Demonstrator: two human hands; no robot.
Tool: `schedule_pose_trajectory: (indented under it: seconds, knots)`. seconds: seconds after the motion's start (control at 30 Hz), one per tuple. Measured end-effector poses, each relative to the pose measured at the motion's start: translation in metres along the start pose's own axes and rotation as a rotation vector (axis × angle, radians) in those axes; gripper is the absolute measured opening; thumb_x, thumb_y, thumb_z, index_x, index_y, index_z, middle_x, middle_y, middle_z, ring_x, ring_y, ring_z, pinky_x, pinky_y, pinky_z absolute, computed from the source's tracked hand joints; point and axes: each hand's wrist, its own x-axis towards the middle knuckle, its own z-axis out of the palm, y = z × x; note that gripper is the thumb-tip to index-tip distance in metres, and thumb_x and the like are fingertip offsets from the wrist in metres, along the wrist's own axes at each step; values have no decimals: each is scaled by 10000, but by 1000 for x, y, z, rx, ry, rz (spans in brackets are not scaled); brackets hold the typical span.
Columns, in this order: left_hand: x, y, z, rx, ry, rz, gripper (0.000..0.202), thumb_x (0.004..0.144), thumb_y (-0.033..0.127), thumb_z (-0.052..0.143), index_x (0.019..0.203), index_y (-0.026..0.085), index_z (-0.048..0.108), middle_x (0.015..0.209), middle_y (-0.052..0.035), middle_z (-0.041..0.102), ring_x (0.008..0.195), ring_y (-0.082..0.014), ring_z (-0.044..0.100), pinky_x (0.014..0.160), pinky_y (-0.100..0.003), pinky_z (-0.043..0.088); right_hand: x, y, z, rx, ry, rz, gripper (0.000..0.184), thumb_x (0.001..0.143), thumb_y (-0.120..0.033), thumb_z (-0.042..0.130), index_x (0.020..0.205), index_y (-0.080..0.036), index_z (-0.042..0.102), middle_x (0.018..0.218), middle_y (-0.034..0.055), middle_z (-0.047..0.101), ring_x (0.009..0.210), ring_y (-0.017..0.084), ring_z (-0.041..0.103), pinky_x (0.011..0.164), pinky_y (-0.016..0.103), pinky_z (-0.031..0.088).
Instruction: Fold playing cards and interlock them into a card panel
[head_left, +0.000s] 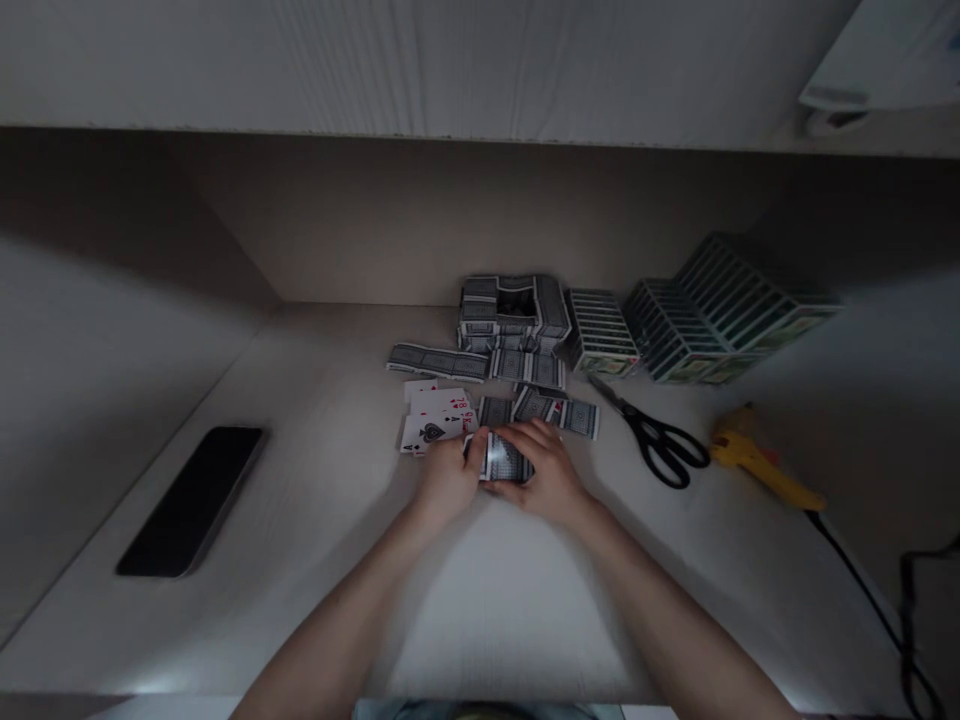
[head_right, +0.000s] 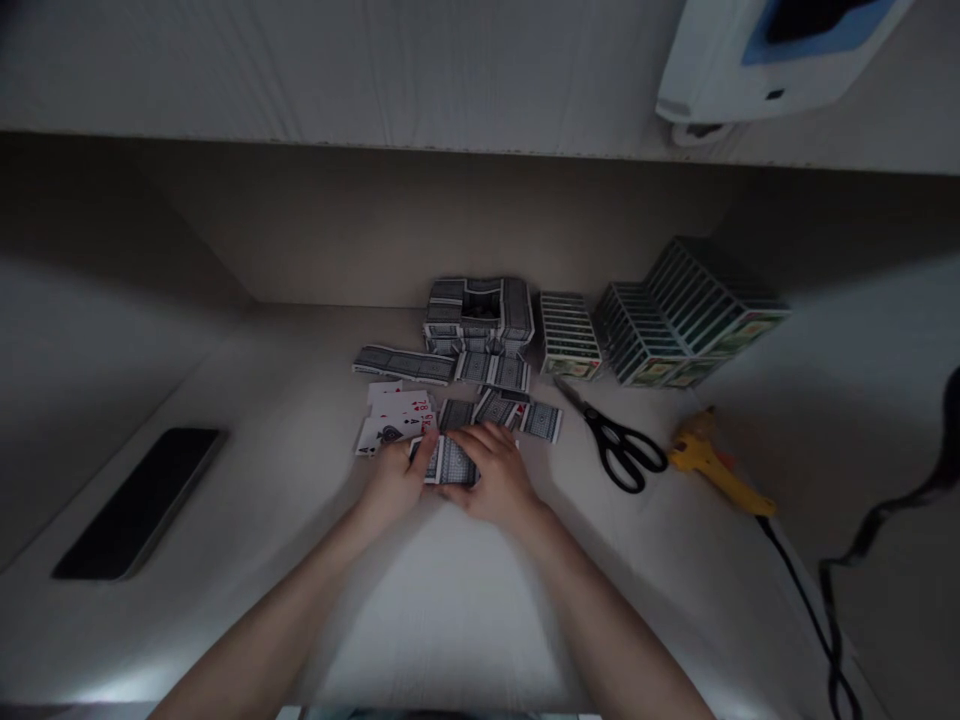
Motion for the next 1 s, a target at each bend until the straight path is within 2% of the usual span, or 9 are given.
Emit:
schedule_pose_trajectory:
  seconds: [0.2,0.33,0.43,0.5,0.6,0.7,0.8,0.9,1.0]
  knots:
    - [1,3,-1,-51,-21,-30,486,827,463,310,527,152,533,505,-38,554,470,-127,463,452,-223,300,2,-5,-2,38,-14,8,572,607,-448,671,1100,-197,527,970,83,609,889,254,517,791,422,411]
    - [3,5,-4,-98,-55,-51,495,814,476,329,450,166,458,405,-1,462,416,-113,417,422,-222,273,5,-7,-6,34,-34,4,559,638,-448,652,1122,-207,510,973,83,601,899,254,509,783,415,412]
    - [2,4,-6,-171,-84,-75,489,805,498,346,461,166,449,386,16,433,390,-106,405,403,-219,268,6,-9,-8,13,-65,-5,577,649,-454,645,1155,-222,490,979,81,591,900,253,503,775,415,414]
    - [1,3,-8,-215,-53,-86,473,807,502,349,496,164,462,387,28,422,383,-103,407,402,-218,278,6,-9,-10,0,-44,4,591,643,-468,646,1156,-221,489,979,80,586,901,251,505,780,414,416]
    - [2,1,-12,-171,92,-39,442,838,457,317,559,161,492,423,33,429,423,-105,436,443,-218,322,5,-6,-11,-15,62,62,567,655,-463,636,1144,-217,492,989,87,577,924,252,511,802,415,417]
    - [4,0,-18,62,209,107,335,843,373,358,687,155,559,596,-10,552,600,-133,523,578,-244,401,5,1,-9,-8,266,207,538,685,-441,615,1140,-192,474,1023,110,567,962,259,507,820,422,415]
    - [5,-1,-16,308,191,325,205,811,275,436,875,170,600,906,-65,622,928,-194,530,813,-326,408,6,11,-7,49,511,408,514,735,-436,561,1148,-154,441,1049,130,555,971,247,513,818,417,415]
    - [5,-1,-6,458,93,470,354,806,229,440,1150,172,499,1207,-82,522,1192,-215,375,994,-397,290,8,19,-6,96,650,516,479,747,-438,545,1116,-147,454,1032,120,567,943,226,531,798,392,424]
    - [4,-1,3,568,28,491,496,825,258,415,1301,151,324,1296,-95,447,1269,-214,272,1047,-434,202,9,21,-7,137,684,537,470,734,-434,561,1097,-148,472,1012,111,577,911,211,543,776,365,435]
